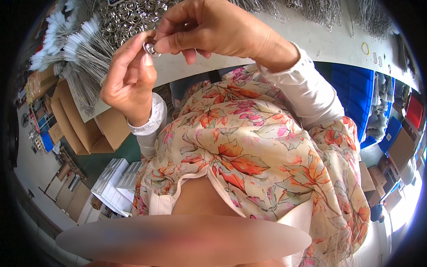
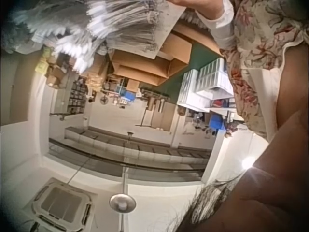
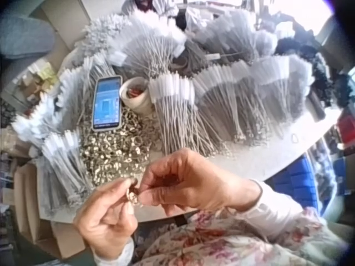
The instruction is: Assembling small white cleaning brushes by sliding them into metal ring holders.
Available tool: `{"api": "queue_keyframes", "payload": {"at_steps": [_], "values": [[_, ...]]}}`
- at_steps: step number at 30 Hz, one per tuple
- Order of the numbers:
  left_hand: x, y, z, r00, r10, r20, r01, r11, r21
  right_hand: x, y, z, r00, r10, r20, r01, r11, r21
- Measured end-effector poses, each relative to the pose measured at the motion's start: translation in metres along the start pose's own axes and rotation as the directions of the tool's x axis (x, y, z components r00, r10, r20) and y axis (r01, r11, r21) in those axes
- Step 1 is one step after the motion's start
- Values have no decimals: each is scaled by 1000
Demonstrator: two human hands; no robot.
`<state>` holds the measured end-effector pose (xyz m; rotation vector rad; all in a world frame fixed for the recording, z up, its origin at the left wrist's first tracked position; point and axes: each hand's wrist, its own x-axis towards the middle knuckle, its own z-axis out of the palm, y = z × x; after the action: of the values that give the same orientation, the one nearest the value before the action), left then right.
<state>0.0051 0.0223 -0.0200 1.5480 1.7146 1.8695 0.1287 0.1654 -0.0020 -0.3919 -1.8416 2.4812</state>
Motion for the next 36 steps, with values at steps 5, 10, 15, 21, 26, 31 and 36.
{"api": "queue_keyframes", "payload": {"at_steps": [5,10,15,21,26,31,36], "values": [[4,-3,-8,998,-60,17,61,997,-41,5,-11,-1,997,-14,76,25,988,-152],[-13,-15,-35,897,-398,192,424,898,-119,13,31,22,894,-440,-91,281,706,-650],[-14,-45,-118,817,-568,96,547,818,180,13,82,31,827,-560,38,222,263,-939],[7,-81,-263,739,-503,-447,671,603,432,15,88,27,750,-630,198,312,73,-947],[19,-115,-256,653,-625,-428,630,134,765,22,95,27,749,-640,168,305,107,-946],[22,-125,-270,563,-680,-469,643,4,766,22,93,24,747,-649,143,300,137,-944],[16,-125,-304,453,-832,-321,843,283,457,20,93,22,756,-643,125,306,179,-935]]}}
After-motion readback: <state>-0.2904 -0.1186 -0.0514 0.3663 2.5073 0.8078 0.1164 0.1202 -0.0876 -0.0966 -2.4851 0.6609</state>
